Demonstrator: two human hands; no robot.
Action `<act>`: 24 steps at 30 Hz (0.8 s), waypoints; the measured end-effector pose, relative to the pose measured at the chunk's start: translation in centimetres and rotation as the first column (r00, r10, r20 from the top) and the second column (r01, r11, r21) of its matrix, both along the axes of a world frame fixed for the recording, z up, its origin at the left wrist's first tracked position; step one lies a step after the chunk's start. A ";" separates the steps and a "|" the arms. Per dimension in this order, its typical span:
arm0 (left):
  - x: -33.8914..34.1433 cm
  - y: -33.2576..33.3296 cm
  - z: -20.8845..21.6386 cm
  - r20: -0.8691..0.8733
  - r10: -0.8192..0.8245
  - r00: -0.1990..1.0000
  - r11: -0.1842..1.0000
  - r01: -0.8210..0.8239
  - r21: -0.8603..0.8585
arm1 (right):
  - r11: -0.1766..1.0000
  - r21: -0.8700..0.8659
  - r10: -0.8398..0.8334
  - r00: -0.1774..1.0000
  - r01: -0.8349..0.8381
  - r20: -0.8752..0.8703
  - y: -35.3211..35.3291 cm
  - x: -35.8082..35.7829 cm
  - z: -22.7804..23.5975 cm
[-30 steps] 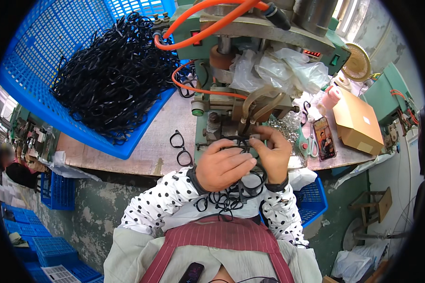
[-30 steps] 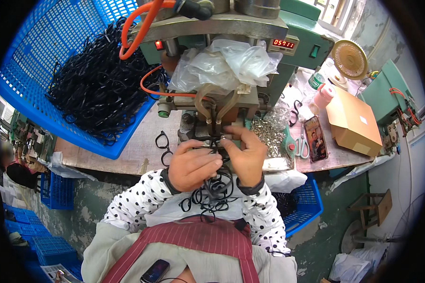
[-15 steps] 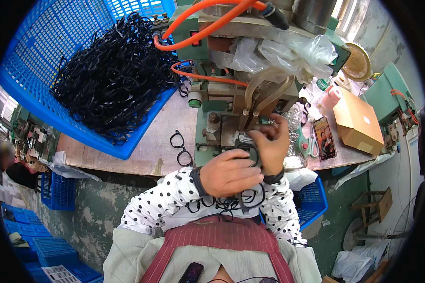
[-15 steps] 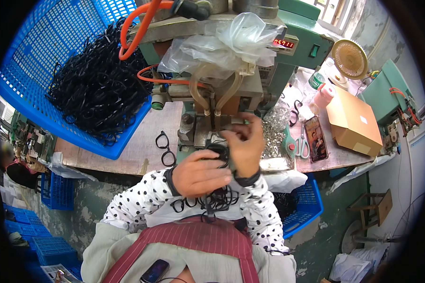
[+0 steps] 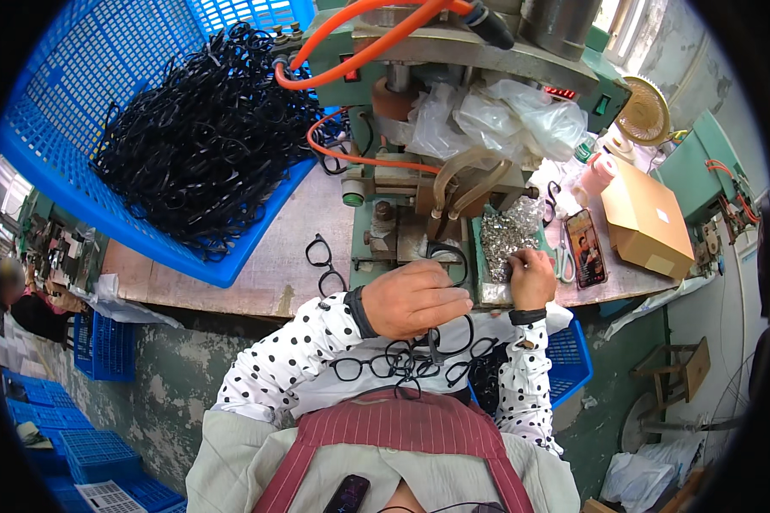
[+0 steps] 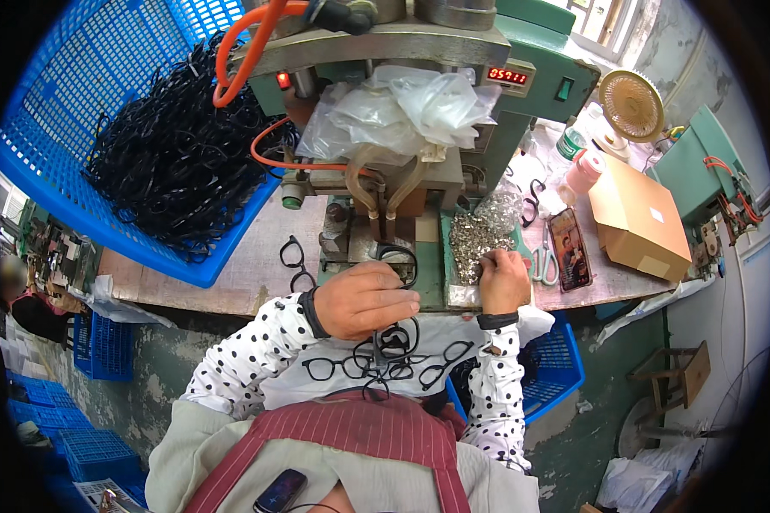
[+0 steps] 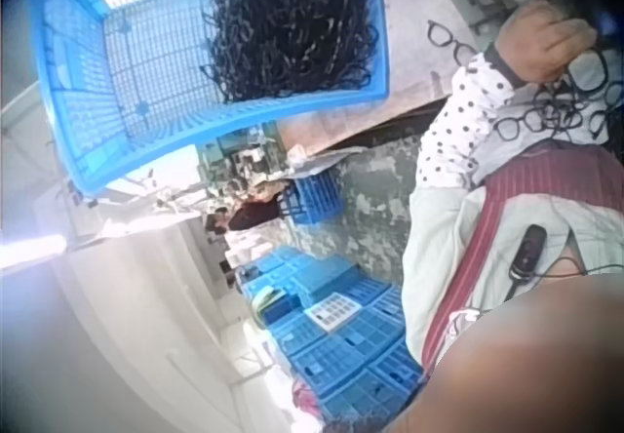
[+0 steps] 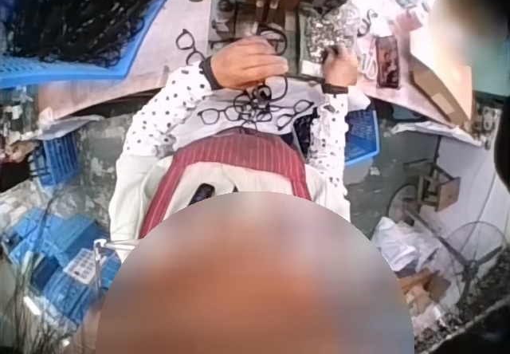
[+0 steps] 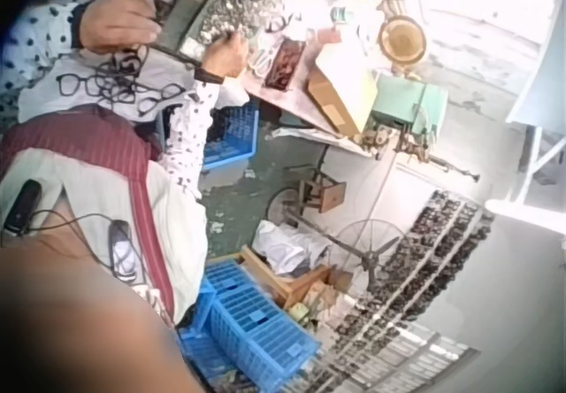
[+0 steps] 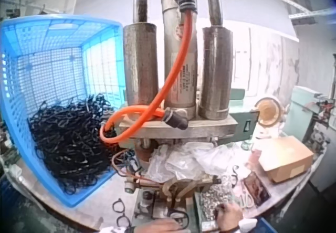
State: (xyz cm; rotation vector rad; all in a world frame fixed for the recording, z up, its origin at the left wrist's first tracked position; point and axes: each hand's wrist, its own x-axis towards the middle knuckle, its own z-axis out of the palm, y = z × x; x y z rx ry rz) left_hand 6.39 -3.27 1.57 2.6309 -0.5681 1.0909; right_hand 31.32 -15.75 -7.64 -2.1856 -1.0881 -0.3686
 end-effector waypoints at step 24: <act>-8.0 10.4 -12.5 -0.764 0.637 0.101 0.059 -0.995 -0.082 | 0.966 0.255 0.080 0.986 -0.040 -0.149 -0.4 0.3 -0.3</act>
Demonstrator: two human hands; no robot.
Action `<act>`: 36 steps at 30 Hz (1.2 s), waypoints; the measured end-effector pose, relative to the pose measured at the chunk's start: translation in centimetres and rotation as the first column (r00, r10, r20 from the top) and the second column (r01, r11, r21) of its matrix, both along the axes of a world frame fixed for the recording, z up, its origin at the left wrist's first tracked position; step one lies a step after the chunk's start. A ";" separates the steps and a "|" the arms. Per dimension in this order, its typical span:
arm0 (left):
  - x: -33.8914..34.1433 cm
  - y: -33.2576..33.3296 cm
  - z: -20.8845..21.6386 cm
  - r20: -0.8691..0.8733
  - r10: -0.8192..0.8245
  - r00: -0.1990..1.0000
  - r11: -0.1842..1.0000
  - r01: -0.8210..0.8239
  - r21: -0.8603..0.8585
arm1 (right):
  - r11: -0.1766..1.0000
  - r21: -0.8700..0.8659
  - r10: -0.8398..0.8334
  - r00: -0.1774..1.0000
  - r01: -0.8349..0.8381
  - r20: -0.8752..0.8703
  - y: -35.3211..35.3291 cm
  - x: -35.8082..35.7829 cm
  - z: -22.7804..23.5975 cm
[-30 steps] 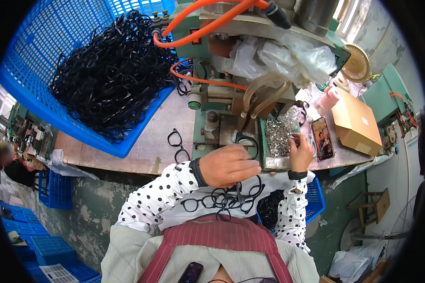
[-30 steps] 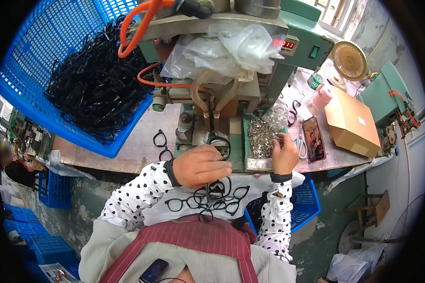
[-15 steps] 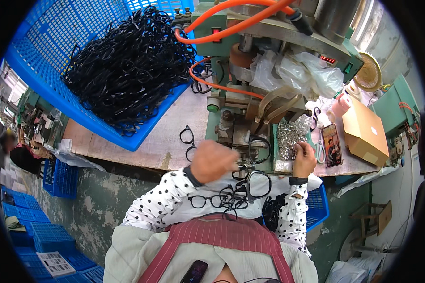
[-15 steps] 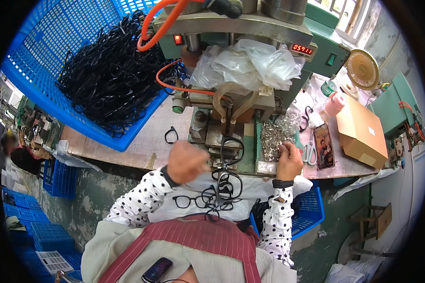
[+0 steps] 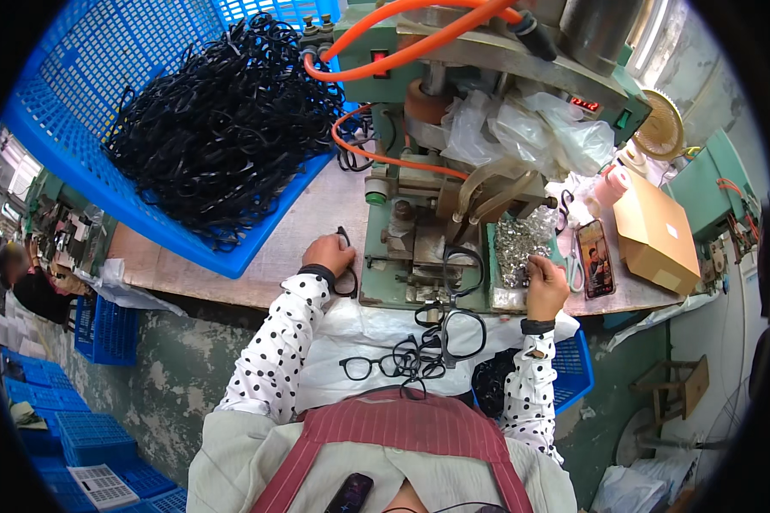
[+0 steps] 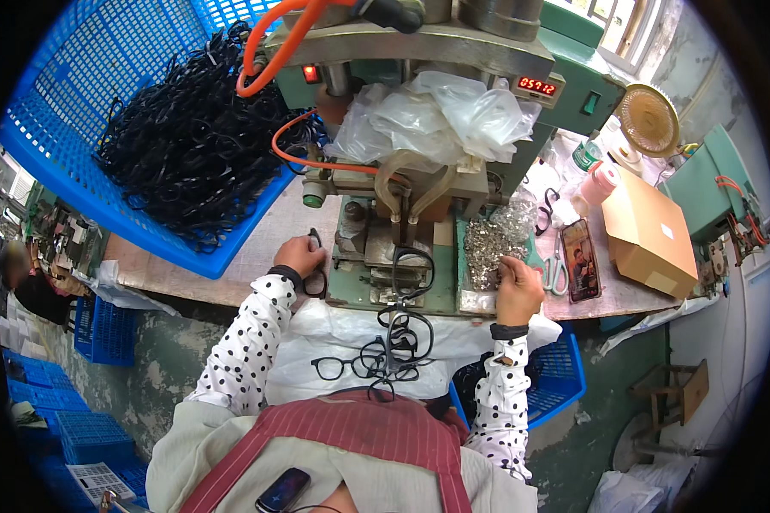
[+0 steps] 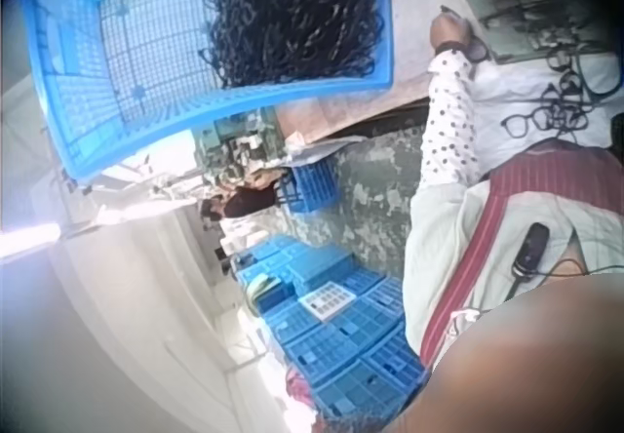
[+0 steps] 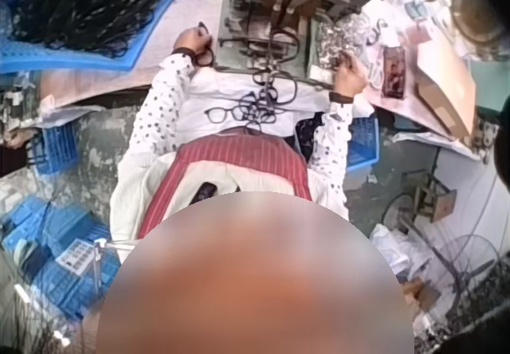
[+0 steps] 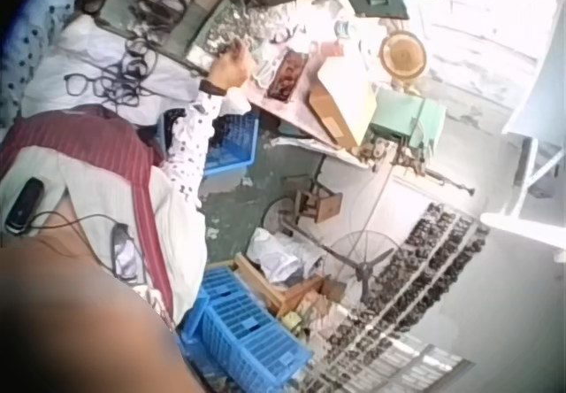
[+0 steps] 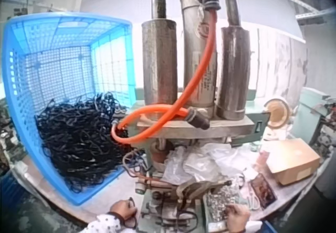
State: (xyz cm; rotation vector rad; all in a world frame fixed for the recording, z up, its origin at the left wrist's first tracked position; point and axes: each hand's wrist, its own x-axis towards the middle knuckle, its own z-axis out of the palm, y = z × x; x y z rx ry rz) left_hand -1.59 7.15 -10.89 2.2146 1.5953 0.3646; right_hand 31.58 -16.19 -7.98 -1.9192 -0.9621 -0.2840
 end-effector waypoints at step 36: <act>4.2 -11.8 18.7 0.647 -0.623 0.440 0.771 0.202 0.604 | 0.864 0.406 0.454 0.809 -0.298 -0.373 5.2 -12.4 9.5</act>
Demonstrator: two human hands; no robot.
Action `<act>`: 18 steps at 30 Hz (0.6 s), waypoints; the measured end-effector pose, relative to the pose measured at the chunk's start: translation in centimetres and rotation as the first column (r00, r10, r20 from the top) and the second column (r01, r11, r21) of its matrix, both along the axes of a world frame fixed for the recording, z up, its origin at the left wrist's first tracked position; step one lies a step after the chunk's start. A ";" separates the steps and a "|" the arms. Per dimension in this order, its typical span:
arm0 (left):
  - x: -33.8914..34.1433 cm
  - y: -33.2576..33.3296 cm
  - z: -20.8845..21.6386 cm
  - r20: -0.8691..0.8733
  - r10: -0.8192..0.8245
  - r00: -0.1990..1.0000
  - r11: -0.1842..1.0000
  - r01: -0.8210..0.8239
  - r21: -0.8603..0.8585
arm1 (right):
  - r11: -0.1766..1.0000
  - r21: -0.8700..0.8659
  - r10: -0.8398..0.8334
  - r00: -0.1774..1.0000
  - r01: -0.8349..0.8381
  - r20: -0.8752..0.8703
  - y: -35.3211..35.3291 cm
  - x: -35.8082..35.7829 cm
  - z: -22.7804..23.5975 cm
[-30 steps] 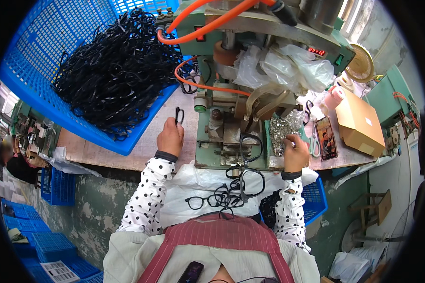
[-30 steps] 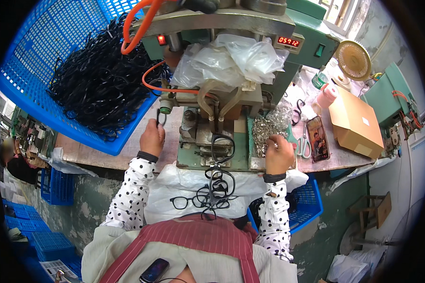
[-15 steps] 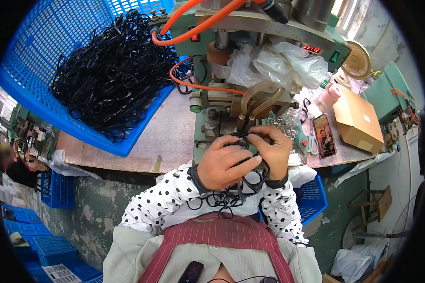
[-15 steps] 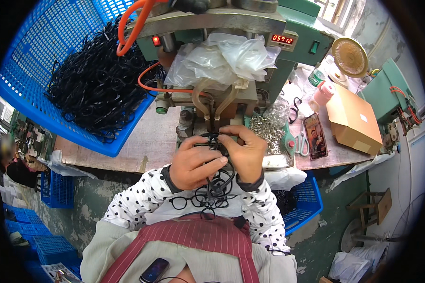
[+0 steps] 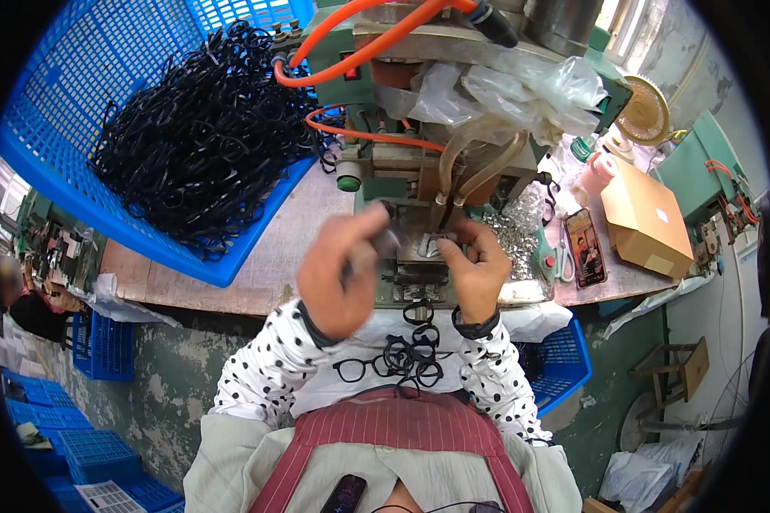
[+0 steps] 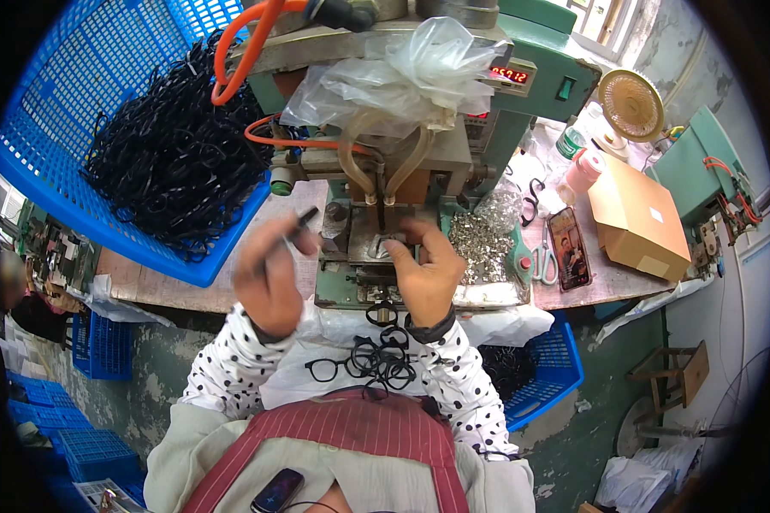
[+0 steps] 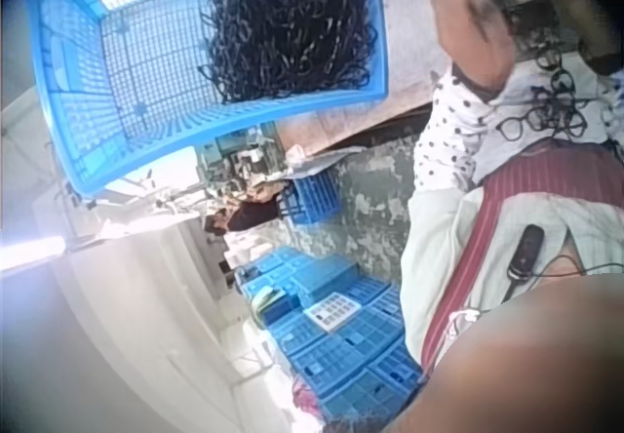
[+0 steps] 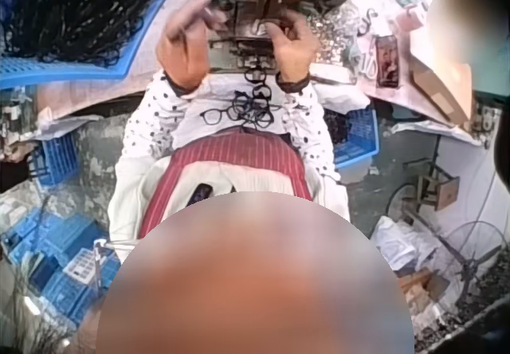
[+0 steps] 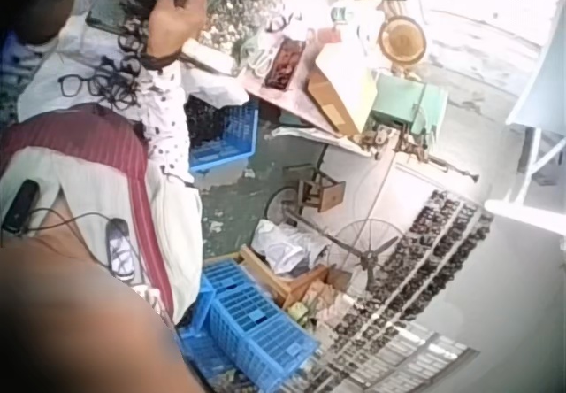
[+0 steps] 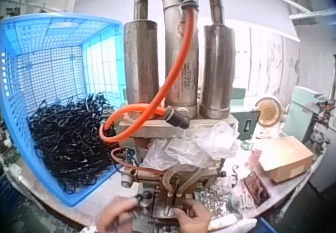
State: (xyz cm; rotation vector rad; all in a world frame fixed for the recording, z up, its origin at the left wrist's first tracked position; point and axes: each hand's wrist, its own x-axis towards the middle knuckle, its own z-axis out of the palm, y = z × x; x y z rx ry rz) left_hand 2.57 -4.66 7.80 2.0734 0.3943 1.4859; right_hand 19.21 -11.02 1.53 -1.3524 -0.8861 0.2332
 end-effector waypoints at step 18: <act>3.1 -0.6 -5.4 -0.374 -0.328 0.867 0.785 0.471 0.403 | 0.960 -0.048 -0.248 0.913 0.277 0.325 -0.9 7.8 -2.5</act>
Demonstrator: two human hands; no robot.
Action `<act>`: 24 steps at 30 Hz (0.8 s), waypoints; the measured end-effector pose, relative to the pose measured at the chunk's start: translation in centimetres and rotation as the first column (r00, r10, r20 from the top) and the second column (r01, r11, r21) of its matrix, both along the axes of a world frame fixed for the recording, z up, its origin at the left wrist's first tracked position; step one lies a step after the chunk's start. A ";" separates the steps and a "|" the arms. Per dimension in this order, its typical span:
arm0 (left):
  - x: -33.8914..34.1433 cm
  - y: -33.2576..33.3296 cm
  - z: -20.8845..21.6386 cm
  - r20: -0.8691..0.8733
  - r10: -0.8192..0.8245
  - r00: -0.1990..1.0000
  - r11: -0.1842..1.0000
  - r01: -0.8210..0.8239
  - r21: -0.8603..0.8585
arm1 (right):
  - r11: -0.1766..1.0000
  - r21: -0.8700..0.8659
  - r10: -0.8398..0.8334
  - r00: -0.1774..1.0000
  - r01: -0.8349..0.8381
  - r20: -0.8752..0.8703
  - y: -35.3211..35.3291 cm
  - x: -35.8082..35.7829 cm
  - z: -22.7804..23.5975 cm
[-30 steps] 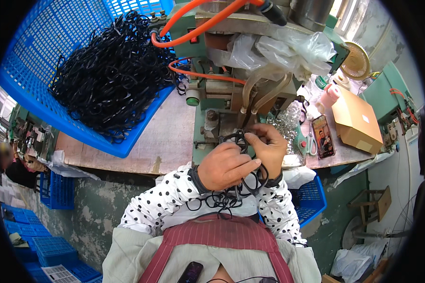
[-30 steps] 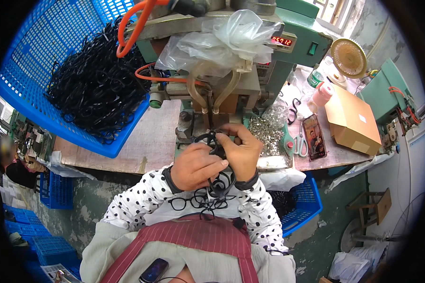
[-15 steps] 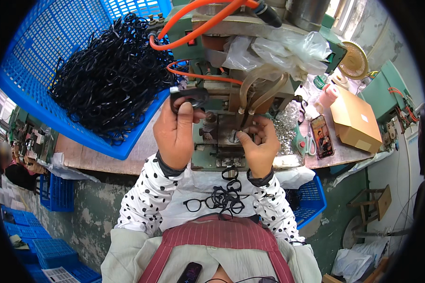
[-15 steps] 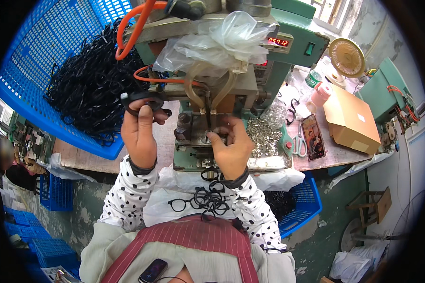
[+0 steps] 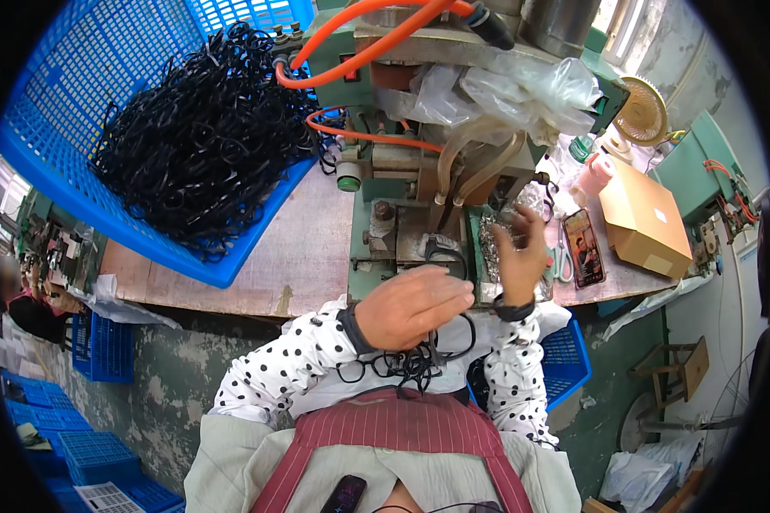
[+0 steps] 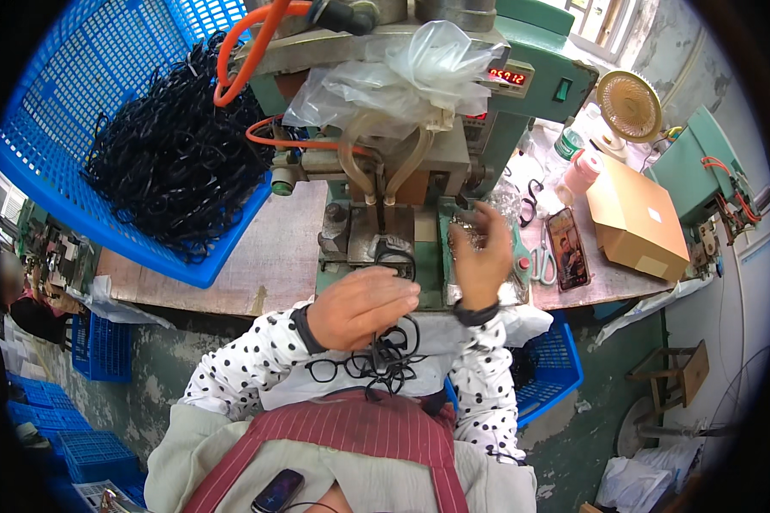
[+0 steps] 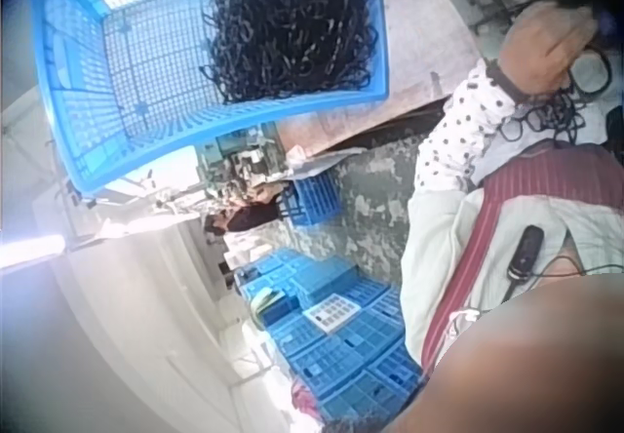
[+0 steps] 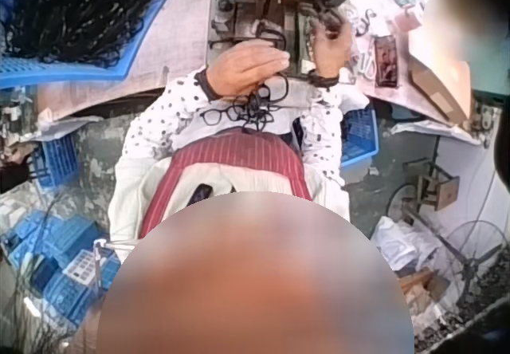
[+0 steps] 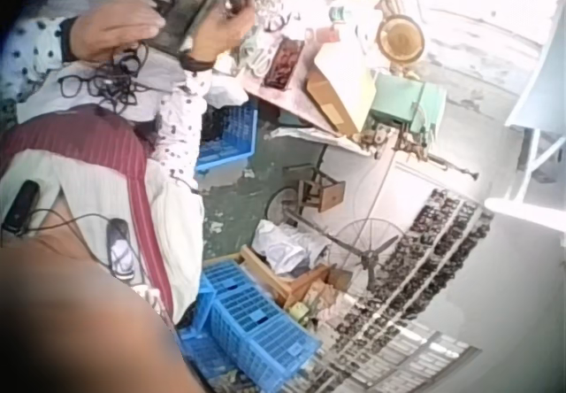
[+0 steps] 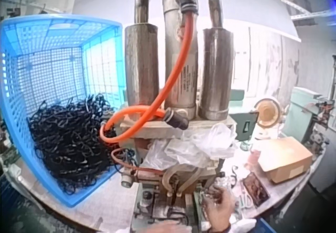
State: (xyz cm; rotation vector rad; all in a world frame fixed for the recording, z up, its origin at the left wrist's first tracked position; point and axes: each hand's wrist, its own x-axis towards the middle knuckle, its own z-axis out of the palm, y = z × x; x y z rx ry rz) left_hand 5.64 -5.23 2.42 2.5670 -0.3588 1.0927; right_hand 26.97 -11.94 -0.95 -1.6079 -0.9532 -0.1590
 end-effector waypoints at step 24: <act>-9.4 19.2 0.4 0.131 0.870 0.475 0.488 -0.866 -0.105 | 0.963 -0.217 -0.143 0.985 0.161 0.096 -3.5 6.0 -7.4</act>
